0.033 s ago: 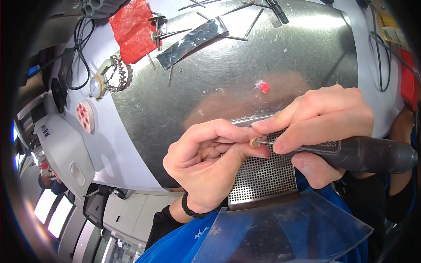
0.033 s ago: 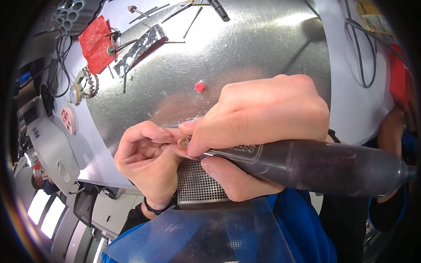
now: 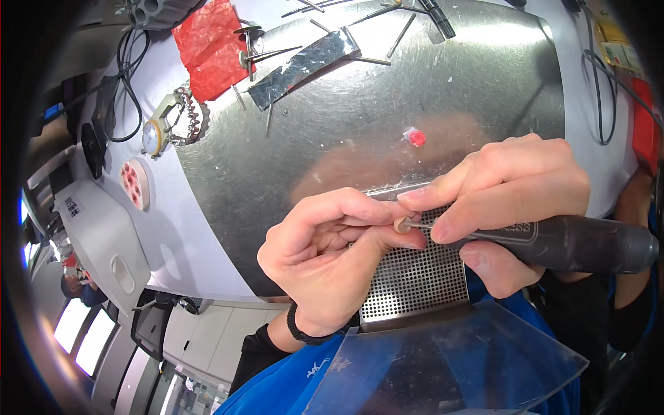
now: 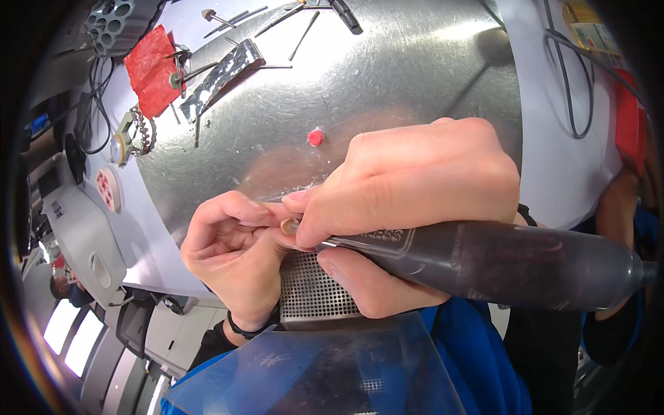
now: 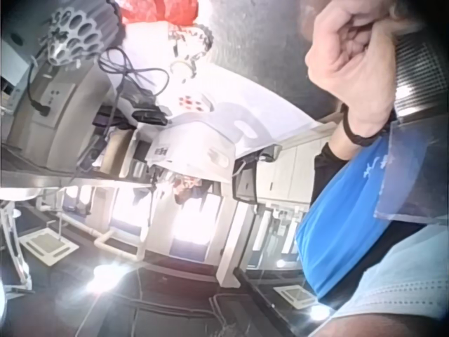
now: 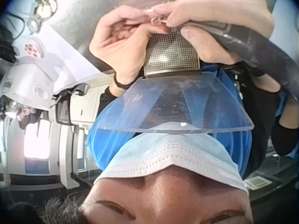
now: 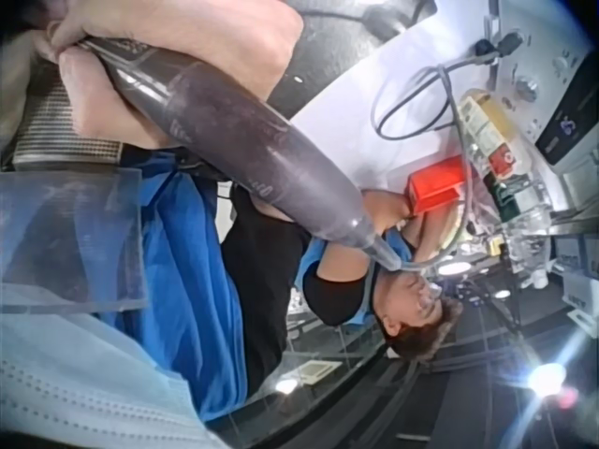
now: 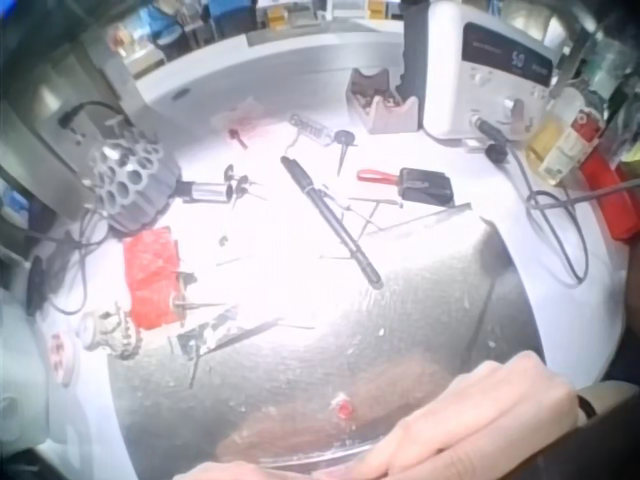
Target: Refining and polishing a small dental crown using a hand-held rotary tool at a workstation.
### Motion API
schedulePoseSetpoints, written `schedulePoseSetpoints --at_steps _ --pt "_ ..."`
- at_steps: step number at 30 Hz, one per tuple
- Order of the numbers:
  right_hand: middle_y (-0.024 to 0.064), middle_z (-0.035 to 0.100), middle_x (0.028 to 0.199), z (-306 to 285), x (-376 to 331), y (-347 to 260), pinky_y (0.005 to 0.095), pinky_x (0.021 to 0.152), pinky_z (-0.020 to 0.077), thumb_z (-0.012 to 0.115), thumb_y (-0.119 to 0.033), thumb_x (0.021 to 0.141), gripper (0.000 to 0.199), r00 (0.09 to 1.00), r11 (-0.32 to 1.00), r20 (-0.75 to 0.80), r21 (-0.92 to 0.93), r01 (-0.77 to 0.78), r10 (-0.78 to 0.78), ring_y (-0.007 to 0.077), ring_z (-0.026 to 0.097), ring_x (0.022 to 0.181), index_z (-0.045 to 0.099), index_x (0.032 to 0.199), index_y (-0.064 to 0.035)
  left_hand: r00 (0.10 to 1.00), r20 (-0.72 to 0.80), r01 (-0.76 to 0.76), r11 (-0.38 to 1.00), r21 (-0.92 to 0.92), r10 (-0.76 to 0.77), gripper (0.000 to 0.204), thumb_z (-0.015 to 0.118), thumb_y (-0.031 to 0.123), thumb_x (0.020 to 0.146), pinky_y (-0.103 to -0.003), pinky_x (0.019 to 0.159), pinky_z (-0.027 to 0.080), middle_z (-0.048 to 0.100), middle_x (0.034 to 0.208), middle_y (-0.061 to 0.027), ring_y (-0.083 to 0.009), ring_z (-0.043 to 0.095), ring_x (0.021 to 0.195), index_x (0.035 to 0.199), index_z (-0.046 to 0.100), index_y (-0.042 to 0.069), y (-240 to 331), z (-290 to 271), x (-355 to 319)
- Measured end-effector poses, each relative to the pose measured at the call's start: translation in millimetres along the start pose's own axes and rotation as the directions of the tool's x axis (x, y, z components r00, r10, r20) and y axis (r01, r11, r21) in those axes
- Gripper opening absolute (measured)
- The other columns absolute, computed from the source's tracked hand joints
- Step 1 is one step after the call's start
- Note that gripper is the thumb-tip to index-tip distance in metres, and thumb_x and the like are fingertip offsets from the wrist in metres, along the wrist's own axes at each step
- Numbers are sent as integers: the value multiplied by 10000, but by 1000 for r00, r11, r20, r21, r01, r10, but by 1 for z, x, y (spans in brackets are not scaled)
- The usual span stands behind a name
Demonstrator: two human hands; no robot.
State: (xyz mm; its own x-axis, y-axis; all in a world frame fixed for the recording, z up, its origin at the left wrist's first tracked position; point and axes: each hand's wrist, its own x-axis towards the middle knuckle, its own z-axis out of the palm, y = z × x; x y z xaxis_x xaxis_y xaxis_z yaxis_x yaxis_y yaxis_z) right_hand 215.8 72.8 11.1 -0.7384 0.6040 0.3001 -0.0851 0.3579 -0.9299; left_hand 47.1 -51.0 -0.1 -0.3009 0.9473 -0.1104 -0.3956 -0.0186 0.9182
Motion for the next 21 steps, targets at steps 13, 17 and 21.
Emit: schedulePoseSetpoints --at_steps 13,17,21 --pt "169 729 887 -1 -2 1 266 545 571 698 -75 651 172 1000 1000 22 9 -9 8 209 717 659 715 817 -33 1000 0 -13 1000 10 13 226 564 -240 833 -380 771 625 681 937 -275 -304 727 826 1037 544 -146 0 2 1" --pt "173 730 907 -3 -1 -1 271 554 572 696 -63 647 174 999 1000 33 -5 -17 17 204 713 656 715 818 -36 1000 -2 -18 1000 8 18 223 567 -240 832 -380 767 626 681 930 -275 -304 727 823 1032 543 -144 -2 1 0" --pt "174 729 920 -1 -3 -1 272 558 573 694 -57 645 178 1000 1000 13 8 -23 23 204 713 661 716 821 -39 1000 -16 -26 1000 9 26 226 584 -244 821 -385 767 627 680 917 -278 -307 727 823 1015 540 -138 -2 2 0"
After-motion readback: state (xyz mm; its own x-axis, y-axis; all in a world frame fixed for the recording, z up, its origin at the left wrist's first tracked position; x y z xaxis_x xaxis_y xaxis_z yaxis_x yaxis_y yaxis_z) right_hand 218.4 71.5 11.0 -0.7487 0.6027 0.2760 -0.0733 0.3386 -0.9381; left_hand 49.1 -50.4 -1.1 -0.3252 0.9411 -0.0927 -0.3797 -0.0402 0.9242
